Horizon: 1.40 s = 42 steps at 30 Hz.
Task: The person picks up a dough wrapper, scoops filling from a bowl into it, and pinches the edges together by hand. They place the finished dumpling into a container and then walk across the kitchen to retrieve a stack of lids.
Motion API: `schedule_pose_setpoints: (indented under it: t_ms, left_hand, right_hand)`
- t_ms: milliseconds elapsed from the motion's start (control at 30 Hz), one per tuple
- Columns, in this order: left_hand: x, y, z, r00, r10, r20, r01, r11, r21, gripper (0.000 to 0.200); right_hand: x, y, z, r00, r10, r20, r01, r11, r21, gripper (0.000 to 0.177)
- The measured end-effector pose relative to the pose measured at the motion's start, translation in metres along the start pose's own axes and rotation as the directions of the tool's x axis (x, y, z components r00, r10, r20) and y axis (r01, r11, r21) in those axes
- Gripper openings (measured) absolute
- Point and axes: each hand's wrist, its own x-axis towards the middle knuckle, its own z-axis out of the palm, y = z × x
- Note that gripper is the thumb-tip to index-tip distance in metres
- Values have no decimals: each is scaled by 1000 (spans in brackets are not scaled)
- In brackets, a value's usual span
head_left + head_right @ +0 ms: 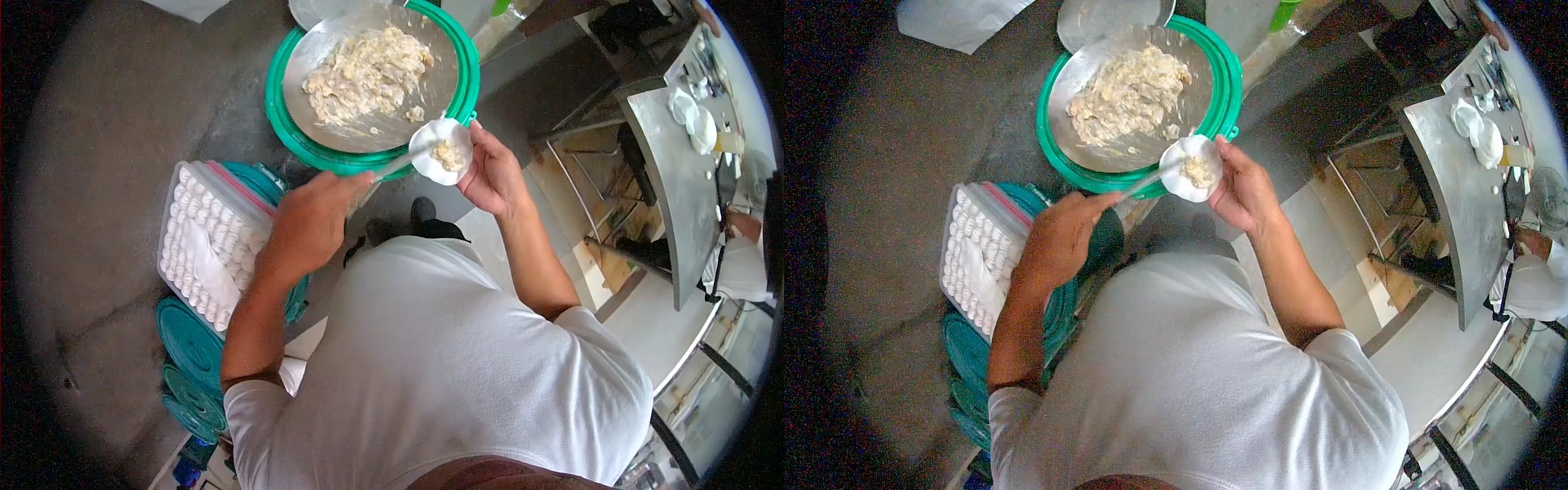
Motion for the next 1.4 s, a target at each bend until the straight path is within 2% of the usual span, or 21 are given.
schedule_pose_setpoints:
  t_ms: [133, 200, 300, 433, 500, 633, 733, 800, 833, 867, 900, 933, 967, 1000, 1033, 1067, 1100, 1133, 1200, 1300, 1400]
  left_hand:
    - [2, 19, -14, 990, -131, 57, 131, 991, 15, 32]
    - [5, 15, -9, 1000, -4, 5, 3, 998, 67, 31]
    - [13, 20, -12, 1000, 22, 12, -24, 974, 224, 37]
    - [14, 28, -26, 998, -54, 27, 49, 986, 158, 33]
    - [15, 21, -28, 996, -51, 78, 27, 959, 281, 34]
    - [37, -29, -12, 972, -229, -55, 232, 885, 404, 35]
    - [53, -53, 5, 971, -238, -13, 218, 864, 454, 33]
    - [59, -37, 9, 971, -106, -214, 191, 884, 427, 31]
    - [60, -24, 18, 970, -117, -213, 200, 883, 424, 31]
    - [63, -8, 29, 961, -261, -93, 213, 910, -355, 33]
    - [65, 2, 35, 957, -278, 80, 182, 365, -913, 36]
    - [65, 0, 41, 953, -296, 69, 180, 365, -914, 36]
    - [66, -5, 52, 927, -360, 107, 181, 178, -967, 35]
    - [65, -11, 57, 898, -412, 156, 164, -17, -986, 34]
    - [62, -17, 53, 891, -428, 152, 156, -24, -987, 34]
    - [55, -25, 46, 896, -401, 188, 136, -154, -979, 31]
    - [47, -30, 38, 903, -373, 214, 110, -279, -954, 28]
    - [41, -30, 31, 897, -375, 236, 110, -327, -939, 22]
    - [28, -34, 27, 880, -413, 236, 88, -347, -934, 25]
    - [6, -32, 19, 885, -410, 221, 64, -361, -930, 34]
    - [-18, -19, 13, 915, -388, 109, -9, -290, -957, 46]
  right_hand:
    - [-2, -1, 3, 1000, 3, 27, -3, 1000, 7, 42]
    - [-1, -1, 4, 998, 32, 52, -32, 999, -13, 41]
    - [-1, -1, 9, 997, 60, 52, -56, 994, -89, 41]
    - [-1, -2, 10, 1000, 23, 17, -19, 983, -183, 42]
    - [4, -1, 2, 1000, -4, 19, 8, 976, -217, 40]
    - [5, -7, 7, 995, -102, 9, 100, 949, -298, 31]
    - [8, -6, 22, 999, -24, 48, 37, 959, -280, 29]
    - [12, -5, 37, 999, 4, 41, 5, 975, -223, 28]
    - [14, -1, 42, 999, 42, 29, -37, 986, -164, 28]
    - [18, 4, 46, 998, 58, 31, -52, 984, -169, 28]
    - [24, 10, 49, 997, 45, 57, -32, 977, -211, 28]
    - [29, 14, 52, 996, 32, 87, -9, 967, -254, 29]
    - [32, 17, 57, 994, 49, 93, -24, 966, -259, 29]
    - [32, 20, 62, 986, 12, 169, 67, 889, -453, 33]
    - [33, 22, 65, 968, -5, 250, 163, 769, -619, 37]
    - [36, 22, 59, 948, 11, 317, 231, 660, -714, 43]
    - [36, 22, 59, 947, 41, 319, 214, 658, -721, 43]
    - [31, 23, 59, 927, 41, 372, 302, 507, -807, 47]
    - [25, 27, 63, 873, 33, 486, 469, 215, -857, 59]
    - [26, 35, 65, 844, 2, 536, 532, 116, -839, 65]
    - [16, 38, 84, 767, 50, 639, 624, 170, -762, 63]
